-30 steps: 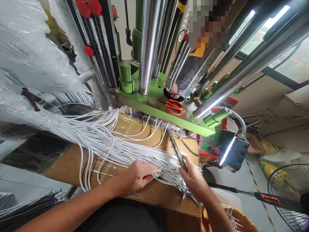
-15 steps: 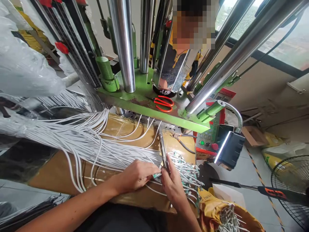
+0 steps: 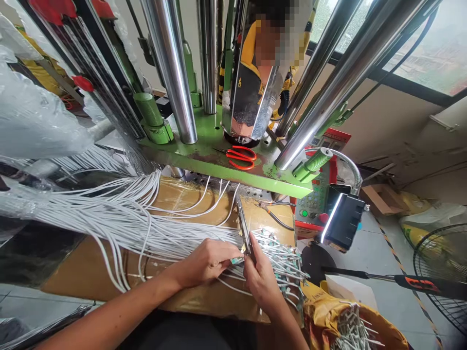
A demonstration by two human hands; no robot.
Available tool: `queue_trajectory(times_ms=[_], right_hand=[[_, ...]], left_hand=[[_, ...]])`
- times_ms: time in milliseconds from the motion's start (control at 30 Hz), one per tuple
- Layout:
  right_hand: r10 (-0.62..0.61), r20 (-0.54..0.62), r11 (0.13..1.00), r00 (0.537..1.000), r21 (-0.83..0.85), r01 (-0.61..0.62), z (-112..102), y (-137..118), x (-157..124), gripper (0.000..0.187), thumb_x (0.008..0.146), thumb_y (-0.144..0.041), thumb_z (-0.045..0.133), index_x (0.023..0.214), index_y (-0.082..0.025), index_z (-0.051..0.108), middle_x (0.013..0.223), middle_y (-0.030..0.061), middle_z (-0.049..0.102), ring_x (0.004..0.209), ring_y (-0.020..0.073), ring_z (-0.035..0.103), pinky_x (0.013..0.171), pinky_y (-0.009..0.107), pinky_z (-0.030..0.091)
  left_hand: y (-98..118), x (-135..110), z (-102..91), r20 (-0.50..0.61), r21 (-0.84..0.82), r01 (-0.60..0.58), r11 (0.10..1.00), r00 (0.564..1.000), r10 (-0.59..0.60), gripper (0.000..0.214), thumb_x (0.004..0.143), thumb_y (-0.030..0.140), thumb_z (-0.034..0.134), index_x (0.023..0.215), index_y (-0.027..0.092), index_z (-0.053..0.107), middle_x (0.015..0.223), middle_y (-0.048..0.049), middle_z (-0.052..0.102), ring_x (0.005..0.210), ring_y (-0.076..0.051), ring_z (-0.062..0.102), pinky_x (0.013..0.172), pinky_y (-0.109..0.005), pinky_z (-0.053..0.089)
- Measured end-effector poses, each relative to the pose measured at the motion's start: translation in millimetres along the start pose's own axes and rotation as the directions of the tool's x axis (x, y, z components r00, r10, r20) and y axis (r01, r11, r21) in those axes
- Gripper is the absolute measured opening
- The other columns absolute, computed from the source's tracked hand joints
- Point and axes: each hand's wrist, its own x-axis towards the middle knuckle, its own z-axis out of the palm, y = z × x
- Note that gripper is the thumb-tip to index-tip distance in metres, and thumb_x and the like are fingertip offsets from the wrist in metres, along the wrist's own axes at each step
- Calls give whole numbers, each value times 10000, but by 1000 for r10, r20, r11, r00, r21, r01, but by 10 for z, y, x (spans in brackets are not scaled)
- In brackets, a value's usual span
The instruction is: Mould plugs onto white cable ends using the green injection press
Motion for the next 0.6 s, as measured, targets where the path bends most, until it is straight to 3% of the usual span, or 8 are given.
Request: queue_trajectory(times_ms=[67,167,200,300,400,467,500,600], right_hand=[[4,14,999,1000,48,-4,-1,-20,14,730,801,-394,620,1446,-135,396,823,35,641,733,181,584,690,301,526],[15,-1,994,1000,110,-15,6,-24,26,770,758,-442,690,1420,-148,431,856,32,639,716,163,559,678,283,515],[19,-14,992,1000,122,-17,9,-19,26,758,761,-459,689,1411,-156,444,859,33,637,714,161,555,667,280,513],[48,-15,988,999,148,-46,14,6,23,756,777,-490,672,1420,-175,432,778,15,609,645,156,540,564,266,495],[95,31,978,995,182,-99,12,21,24,796,776,-501,672,1448,-182,388,659,-25,543,518,132,478,447,247,435],[109,49,973,993,200,-117,8,20,27,812,769,-501,680,1453,-186,377,633,-40,518,483,119,447,422,240,413],[113,52,971,992,205,-121,7,17,29,814,766,-500,683,1453,-187,377,629,-44,512,478,115,439,419,238,410],[117,46,970,992,210,-124,6,13,36,810,765,-488,689,1451,-190,379,631,-49,505,483,107,435,427,229,410]], left_hand=[[58,50,-18,-26,-81,203,976,978,-206,213,902,207,501,877,160,707,781,-41,696,719,-160,620,670,-243,460],[127,106,-82,-43,-305,495,814,846,-531,195,840,321,627,794,142,687,705,-7,639,675,-146,571,635,-234,440],[134,116,-108,-33,-395,523,755,814,-581,215,828,348,641,826,138,684,742,-11,645,705,-151,576,655,-236,448],[112,123,-181,21,-589,520,618,775,-632,275,839,388,616,891,124,675,772,-23,645,686,-135,563,638,-231,444],[69,118,-227,-40,-598,528,602,731,-681,255,797,365,653,869,120,656,743,-16,644,620,-117,547,565,-213,419],[47,113,-238,-113,-471,547,692,741,-662,225,785,346,668,846,129,659,738,-16,661,642,-131,576,575,-217,432],[35,108,-237,-134,-378,548,746,765,-630,212,797,339,659,846,134,673,739,-18,675,656,-139,593,589,-221,444],[-25,83,-208,-141,-107,438,893,882,-449,189,850,284,600,911,151,721,799,-39,726,709,-163,647,657,-243,485]])
